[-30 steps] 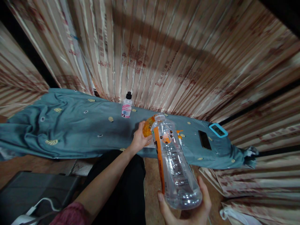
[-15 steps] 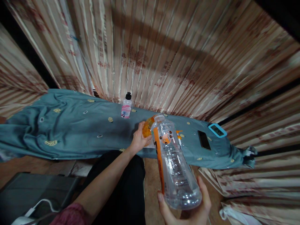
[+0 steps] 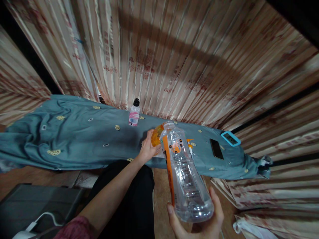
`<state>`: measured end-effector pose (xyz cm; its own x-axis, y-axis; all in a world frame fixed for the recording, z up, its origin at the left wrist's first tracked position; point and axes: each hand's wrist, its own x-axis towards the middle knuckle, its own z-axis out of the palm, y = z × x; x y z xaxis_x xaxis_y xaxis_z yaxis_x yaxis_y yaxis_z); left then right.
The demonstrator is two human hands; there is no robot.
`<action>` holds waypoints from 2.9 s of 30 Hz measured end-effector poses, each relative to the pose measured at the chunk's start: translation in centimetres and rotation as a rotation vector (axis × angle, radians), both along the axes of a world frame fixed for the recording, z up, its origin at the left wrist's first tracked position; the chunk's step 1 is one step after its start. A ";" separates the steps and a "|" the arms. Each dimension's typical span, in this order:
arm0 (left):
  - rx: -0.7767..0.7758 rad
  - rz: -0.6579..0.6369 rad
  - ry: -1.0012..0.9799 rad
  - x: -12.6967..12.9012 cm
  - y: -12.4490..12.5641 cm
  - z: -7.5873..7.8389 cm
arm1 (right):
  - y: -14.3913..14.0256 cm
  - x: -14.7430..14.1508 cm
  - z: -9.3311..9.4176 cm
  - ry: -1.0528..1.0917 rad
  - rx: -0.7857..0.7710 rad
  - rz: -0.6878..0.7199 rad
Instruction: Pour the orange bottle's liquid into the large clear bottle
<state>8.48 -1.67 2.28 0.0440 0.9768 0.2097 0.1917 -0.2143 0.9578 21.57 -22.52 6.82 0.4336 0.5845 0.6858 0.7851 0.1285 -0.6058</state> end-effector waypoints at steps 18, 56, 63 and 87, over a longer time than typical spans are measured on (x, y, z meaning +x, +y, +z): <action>-0.013 -0.024 -0.026 -0.3 0.2 0.0 | 0.3 -1.0 1.3 0.015 -0.033 -0.058; -0.036 0.003 -0.003 0.0 0.2 -0.1 | -0.3 -0.1 0.6 0.103 -0.101 -0.046; -0.037 -0.001 0.007 -0.1 0.1 -0.1 | -0.2 1.0 0.1 0.128 -0.093 -0.002; -0.001 0.008 0.053 0.2 0.2 -0.3 | -0.1 1.0 0.1 0.100 -0.097 -0.009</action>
